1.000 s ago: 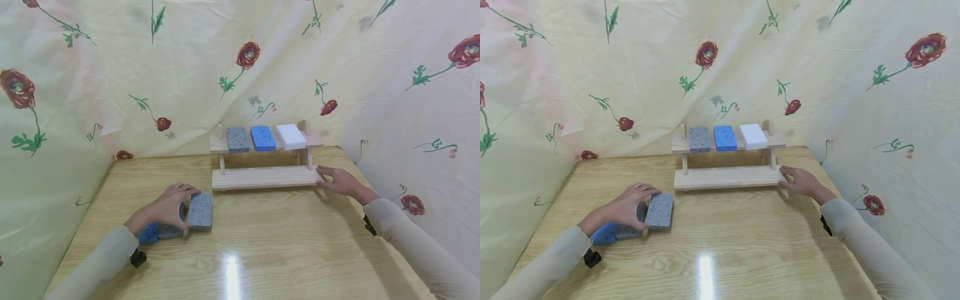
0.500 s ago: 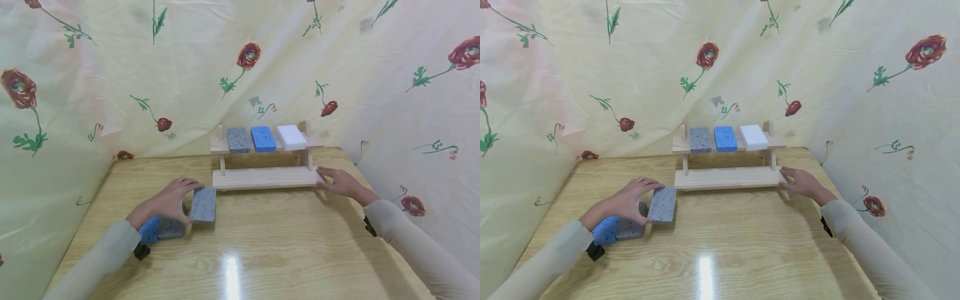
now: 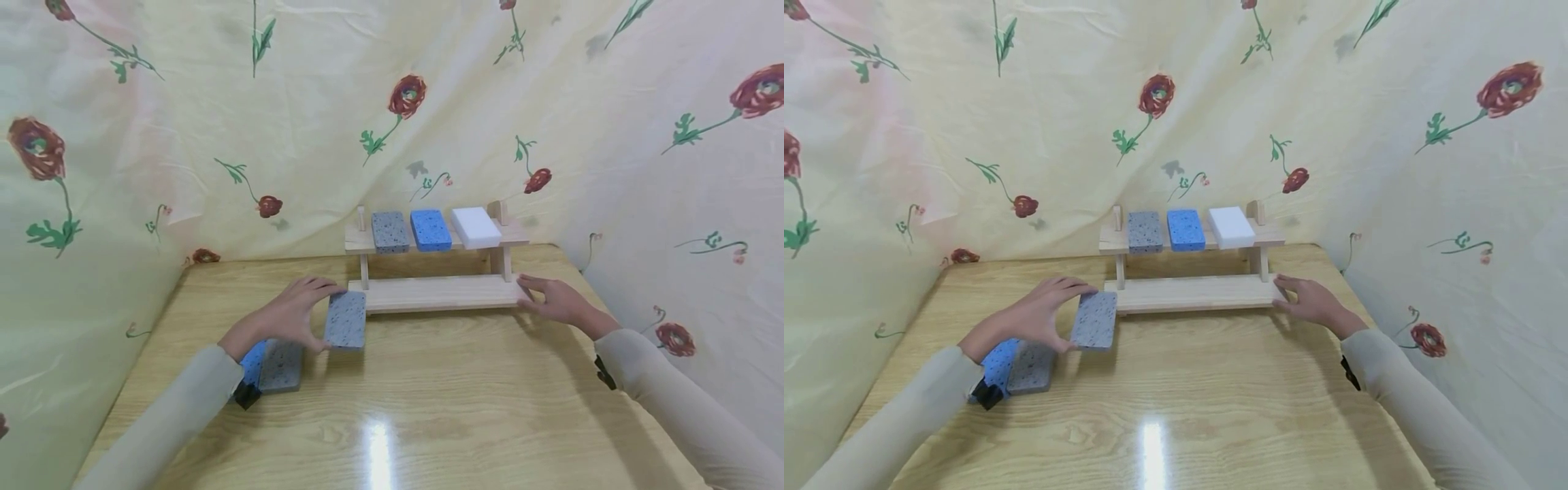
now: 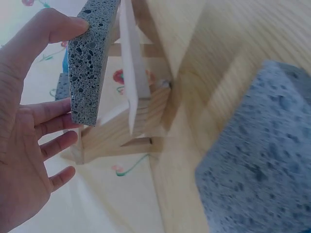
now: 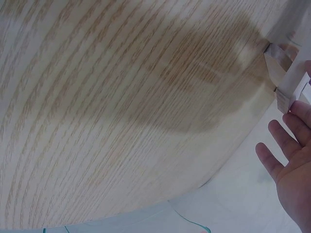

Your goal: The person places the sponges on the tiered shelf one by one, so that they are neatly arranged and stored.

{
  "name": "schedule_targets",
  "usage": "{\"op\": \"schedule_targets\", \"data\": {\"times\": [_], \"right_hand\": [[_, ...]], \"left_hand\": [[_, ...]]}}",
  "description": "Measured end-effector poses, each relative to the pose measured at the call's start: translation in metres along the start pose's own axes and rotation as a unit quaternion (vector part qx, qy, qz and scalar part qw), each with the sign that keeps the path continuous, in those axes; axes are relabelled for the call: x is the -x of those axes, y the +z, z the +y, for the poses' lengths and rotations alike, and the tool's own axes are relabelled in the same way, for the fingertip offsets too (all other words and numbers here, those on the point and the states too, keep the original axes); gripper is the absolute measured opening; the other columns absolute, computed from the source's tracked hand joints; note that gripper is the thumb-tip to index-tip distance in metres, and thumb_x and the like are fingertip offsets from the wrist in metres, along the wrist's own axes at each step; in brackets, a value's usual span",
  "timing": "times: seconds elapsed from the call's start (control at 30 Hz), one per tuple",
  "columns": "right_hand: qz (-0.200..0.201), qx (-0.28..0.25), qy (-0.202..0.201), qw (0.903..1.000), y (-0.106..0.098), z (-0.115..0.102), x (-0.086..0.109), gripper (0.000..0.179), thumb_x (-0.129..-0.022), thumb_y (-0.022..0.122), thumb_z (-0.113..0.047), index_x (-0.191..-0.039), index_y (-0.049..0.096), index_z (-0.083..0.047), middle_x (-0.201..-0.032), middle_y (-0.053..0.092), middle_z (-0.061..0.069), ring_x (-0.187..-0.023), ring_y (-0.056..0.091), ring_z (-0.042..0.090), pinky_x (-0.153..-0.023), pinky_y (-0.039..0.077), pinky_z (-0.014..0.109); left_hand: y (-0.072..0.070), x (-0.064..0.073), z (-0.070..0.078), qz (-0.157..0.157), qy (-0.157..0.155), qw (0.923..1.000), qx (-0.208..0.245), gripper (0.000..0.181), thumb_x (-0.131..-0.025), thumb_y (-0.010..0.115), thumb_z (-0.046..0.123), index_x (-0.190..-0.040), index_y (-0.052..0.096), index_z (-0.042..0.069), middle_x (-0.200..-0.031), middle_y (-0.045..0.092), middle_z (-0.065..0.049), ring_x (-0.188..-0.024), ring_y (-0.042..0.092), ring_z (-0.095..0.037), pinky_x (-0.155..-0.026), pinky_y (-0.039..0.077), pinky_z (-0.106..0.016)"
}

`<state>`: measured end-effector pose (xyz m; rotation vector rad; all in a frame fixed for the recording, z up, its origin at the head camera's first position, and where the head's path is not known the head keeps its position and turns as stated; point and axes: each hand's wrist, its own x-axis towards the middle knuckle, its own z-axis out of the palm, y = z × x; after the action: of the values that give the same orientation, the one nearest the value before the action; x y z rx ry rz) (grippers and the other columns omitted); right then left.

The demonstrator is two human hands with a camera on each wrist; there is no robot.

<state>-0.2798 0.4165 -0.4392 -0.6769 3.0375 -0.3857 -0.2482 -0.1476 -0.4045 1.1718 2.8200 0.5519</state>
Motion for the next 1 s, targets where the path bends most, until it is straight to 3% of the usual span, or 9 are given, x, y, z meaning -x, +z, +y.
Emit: {"op": "schedule_targets", "data": {"times": [0.27,0.5,0.7,0.93,1.0], "right_hand": [[-0.005,-0.003,0.004,1.0,0.0,-0.002,0.0,0.063,-0.101,0.063,-0.034,-0.145,0.049,0.009,-0.151,0.047,0.028,-0.044,0.025,0.005,-0.081,0.045,0.041],[-0.005,0.0,0.008,1.0,0.0,-0.002,0.001,0.063,-0.101,0.062,-0.033,-0.145,0.048,0.009,-0.151,0.047,0.028,-0.044,0.026,0.005,-0.082,0.046,0.043],[-0.004,-0.003,0.011,0.9999,0.001,0.0,0.002,0.063,-0.1,0.063,-0.032,-0.146,0.048,0.009,-0.152,0.047,0.027,-0.043,0.025,0.005,-0.081,0.045,0.043],[-0.008,-0.005,0.017,0.9998,0.002,0.002,0.0,0.066,-0.1,0.062,-0.037,-0.147,0.047,0.008,-0.152,0.046,0.028,-0.052,0.04,0.006,-0.102,0.046,0.06],[-0.009,-0.006,0.018,0.9998,0.002,0.001,0.0,0.066,-0.101,0.062,-0.037,-0.147,0.047,0.008,-0.153,0.045,0.028,-0.051,0.039,0.006,-0.101,0.046,0.059]], "left_hand": [[-0.001,-0.017,0.005,0.008,0.013,0.9999,-0.008,0.103,-0.067,0.087,0.05,-0.154,0.045,0.015,-0.156,0.046,-0.012,-0.142,0.041,-0.038,-0.113,0.033,-0.065],[0.007,-0.034,0.009,0.027,0.038,0.9986,-0.026,0.102,-0.066,0.087,0.05,-0.152,0.048,0.013,-0.149,0.053,-0.011,-0.136,0.046,-0.034,-0.116,0.03,-0.061],[0.012,-0.046,0.013,0.025,0.042,0.9985,-0.026,0.104,-0.066,0.086,0.05,-0.153,0.045,0.011,-0.15,0.051,-0.011,-0.137,0.046,-0.034,-0.118,0.029,-0.059],[0.017,-0.059,0.017,0.01,0.03,0.9988,-0.039,0.106,-0.069,0.083,0.054,-0.157,0.04,0.012,-0.156,0.046,-0.014,-0.142,0.041,-0.036,-0.117,0.03,-0.059],[0.019,-0.062,0.018,0.008,0.028,0.9989,-0.036,0.106,-0.069,0.084,0.052,-0.157,0.04,0.012,-0.157,0.045,-0.014,-0.143,0.04,-0.036,-0.118,0.029,-0.059]]}}
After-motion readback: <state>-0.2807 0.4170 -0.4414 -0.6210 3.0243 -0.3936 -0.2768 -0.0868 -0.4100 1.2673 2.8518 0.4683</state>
